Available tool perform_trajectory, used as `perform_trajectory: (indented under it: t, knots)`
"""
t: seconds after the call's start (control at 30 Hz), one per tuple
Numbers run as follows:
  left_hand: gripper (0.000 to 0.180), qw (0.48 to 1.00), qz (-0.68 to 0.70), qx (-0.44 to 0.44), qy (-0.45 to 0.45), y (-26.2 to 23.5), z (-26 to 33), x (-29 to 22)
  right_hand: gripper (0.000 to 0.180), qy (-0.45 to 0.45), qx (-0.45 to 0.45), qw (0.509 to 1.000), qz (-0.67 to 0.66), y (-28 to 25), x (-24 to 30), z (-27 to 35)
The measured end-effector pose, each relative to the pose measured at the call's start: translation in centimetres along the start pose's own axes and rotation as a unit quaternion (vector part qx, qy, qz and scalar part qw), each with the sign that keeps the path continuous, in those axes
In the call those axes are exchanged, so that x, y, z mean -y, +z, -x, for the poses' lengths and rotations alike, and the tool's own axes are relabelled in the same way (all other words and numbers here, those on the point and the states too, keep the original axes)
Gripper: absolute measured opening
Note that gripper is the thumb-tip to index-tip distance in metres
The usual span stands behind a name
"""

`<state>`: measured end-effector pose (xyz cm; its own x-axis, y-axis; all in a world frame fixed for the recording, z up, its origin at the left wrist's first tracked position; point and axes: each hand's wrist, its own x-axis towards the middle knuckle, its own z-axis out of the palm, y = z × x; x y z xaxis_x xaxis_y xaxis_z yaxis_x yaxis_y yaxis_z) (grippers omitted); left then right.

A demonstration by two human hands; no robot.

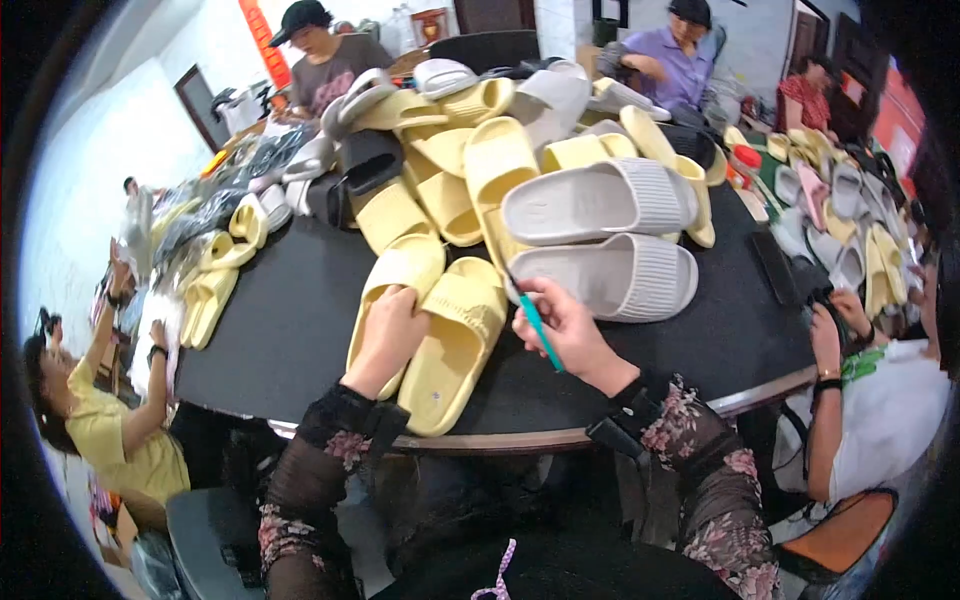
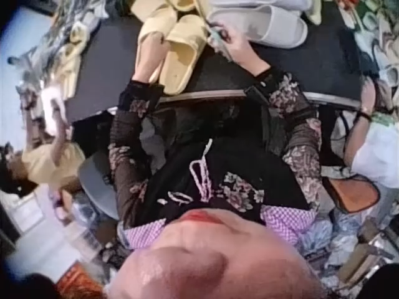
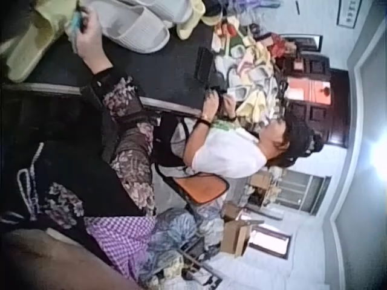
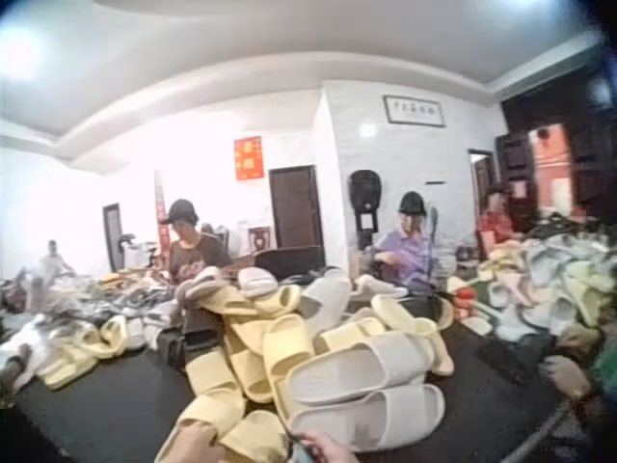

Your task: Trim excess plastic or foam material from the edges of molded sandals using scissors.

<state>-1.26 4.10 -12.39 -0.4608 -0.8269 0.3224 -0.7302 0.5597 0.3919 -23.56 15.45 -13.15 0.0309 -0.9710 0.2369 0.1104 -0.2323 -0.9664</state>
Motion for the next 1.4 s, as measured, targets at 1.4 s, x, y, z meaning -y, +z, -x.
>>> perform_trajectory:
  t: [1.4]
  knots:
    - [0.048, 0.971, 0.231, -0.002, -0.067, -6.9, 10.8, 3.2, 0.048, 0.045, -0.010, 0.998, 0.045, 1.3, -0.7, 0.9]
